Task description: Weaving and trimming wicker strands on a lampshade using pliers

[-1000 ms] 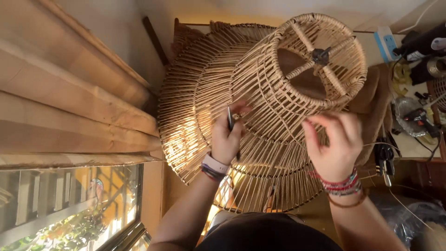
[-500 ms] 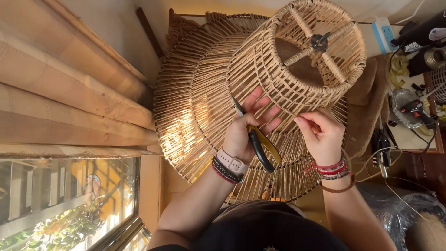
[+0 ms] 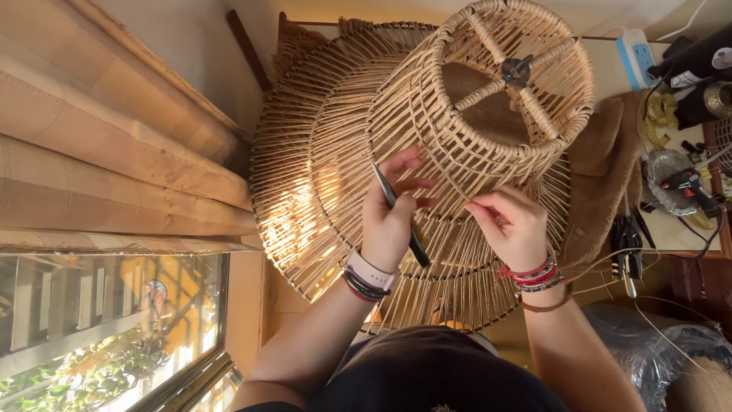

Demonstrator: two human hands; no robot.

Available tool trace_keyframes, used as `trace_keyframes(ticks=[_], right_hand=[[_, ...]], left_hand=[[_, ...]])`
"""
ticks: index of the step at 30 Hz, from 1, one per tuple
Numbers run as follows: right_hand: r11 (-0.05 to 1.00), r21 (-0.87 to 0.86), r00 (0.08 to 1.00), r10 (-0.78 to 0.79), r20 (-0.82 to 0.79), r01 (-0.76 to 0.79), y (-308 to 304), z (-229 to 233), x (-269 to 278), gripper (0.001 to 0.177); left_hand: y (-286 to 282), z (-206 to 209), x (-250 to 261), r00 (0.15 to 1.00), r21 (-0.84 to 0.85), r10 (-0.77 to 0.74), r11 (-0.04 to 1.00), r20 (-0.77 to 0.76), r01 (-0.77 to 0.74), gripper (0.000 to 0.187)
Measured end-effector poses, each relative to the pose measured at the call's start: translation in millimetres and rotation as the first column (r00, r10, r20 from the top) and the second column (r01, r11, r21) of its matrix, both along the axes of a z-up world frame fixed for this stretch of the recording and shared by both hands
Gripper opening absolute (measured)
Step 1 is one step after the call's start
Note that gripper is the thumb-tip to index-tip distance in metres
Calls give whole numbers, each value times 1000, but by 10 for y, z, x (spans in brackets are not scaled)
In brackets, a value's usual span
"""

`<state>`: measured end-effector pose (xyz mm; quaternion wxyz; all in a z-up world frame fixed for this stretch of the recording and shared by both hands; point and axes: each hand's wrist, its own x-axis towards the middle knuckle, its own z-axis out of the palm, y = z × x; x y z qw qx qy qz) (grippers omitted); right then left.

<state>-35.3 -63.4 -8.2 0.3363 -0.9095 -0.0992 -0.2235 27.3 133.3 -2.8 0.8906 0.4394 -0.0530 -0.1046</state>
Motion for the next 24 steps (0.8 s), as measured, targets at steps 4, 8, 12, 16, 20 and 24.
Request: trace_keyframes(ticks=[4,8,12,16,20,24], right_hand=[[1000,-11,1000,-22,-14,21,-18,-42,-39,8],[999,36,1000,-9,-21,10,-59,-24,-2,11],[988,151,999,-19,-41,25,-50,-29,-39,13],[985,165,998,-42,-35,48,-83,-104,-27,11],[983,166,997,-75,-22,78,-46,-41,-35,12],[991,56,991,-122,59,119,-176,65,-181,10]], left_hand=[[38,-277,202,753,508,-31,756,657,-412,59],[35,-374,380,538,543,-179,520,824,-659,40],[96,-323,351,489,507,-183,515,853,-691,40],[105,-345,365,470,495,-184,490,864,-717,43],[77,-681,372,389,440,-208,482,898,-758,43],[118,-677,295,361,435,-243,455,900,-777,45]])
